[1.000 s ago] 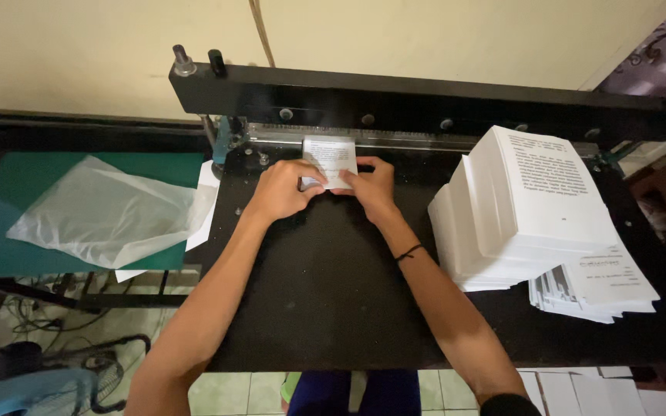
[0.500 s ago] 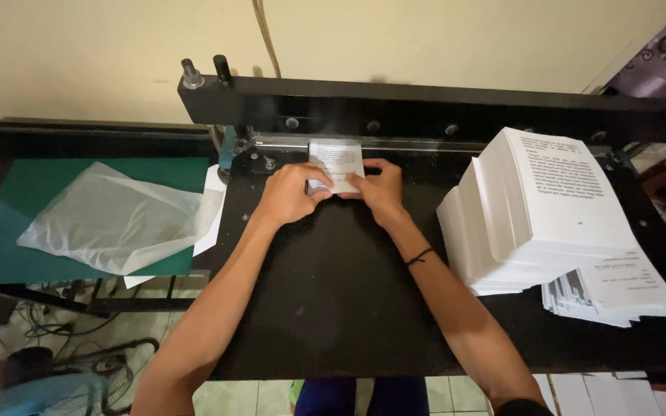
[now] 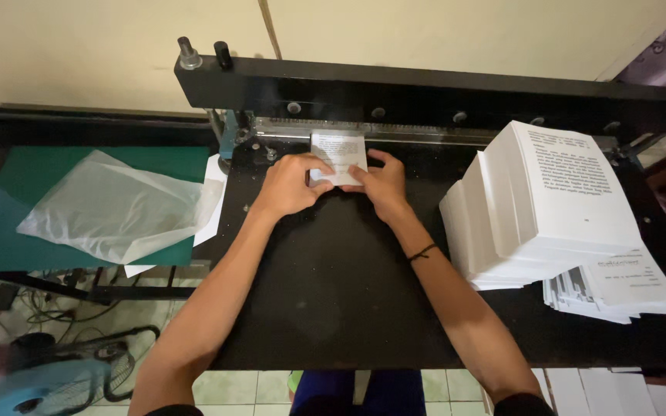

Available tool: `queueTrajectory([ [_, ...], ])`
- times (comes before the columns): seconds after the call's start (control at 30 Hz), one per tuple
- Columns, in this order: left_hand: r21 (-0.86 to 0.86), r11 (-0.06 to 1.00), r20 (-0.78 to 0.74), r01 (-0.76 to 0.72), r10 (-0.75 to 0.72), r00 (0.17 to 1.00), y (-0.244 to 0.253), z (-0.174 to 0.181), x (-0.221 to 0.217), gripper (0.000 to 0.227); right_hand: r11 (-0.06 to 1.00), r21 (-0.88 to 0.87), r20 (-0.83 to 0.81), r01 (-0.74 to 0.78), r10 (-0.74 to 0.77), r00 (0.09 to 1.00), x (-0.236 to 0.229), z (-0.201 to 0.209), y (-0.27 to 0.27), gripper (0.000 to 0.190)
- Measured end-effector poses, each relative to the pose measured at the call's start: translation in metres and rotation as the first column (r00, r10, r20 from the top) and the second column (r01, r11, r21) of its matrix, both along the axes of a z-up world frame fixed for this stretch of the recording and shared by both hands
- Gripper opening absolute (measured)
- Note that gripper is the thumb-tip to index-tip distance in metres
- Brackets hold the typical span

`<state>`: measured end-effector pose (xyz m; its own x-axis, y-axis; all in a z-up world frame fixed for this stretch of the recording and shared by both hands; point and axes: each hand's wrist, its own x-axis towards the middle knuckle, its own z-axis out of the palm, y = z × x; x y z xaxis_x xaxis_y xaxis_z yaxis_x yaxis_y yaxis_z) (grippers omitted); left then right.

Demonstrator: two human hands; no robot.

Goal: The person places a stack of printed papers into a binding machine, aligns them, and presses down the handle to bind the pages. The person then removes the bound document and places it on a growing stack of finished items on the table.

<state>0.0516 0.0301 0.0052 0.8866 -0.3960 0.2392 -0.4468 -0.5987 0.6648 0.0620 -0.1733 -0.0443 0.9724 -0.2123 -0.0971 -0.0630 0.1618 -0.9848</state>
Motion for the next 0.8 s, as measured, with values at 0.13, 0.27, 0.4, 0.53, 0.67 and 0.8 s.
queueTrajectory([
  [0.13,-0.096,0.995,0.159,-0.036,0.052,0.986,0.003,-0.007,0.008,0.033,0.999,0.013,-0.065,-0.044,0.045,0.997,-0.001,-0.004,-0.006,0.067],
  [0.27,-0.279,0.946,0.314,-0.166,0.253,0.915,0.003,-0.018,0.013,0.042,0.957,-0.229,-0.056,-0.179,0.170,0.984,-0.009,-0.003,-0.015,0.053],
  [0.4,-0.418,0.897,0.151,-0.141,0.221,0.963,-0.004,-0.004,-0.006,0.068,0.934,-0.293,0.051,-0.206,0.231,0.972,-0.030,0.026,0.001,0.055],
  [0.53,-0.587,0.802,0.215,0.106,0.029,0.976,-0.022,-0.002,-0.014,0.031,0.898,-0.427,0.344,-0.111,0.275,0.898,-0.035,0.027,0.011,0.058],
  [0.67,-0.606,0.794,0.276,0.053,0.147,0.950,-0.039,-0.017,-0.023,0.022,0.591,-0.731,0.591,0.340,0.301,0.749,-0.033,-0.009,0.020,0.059],
  [0.8,-0.606,0.795,0.207,-0.027,0.190,0.960,-0.035,-0.026,-0.020,0.032,0.611,-0.791,0.283,-0.028,0.406,0.869,-0.098,0.084,0.047,0.077],
])
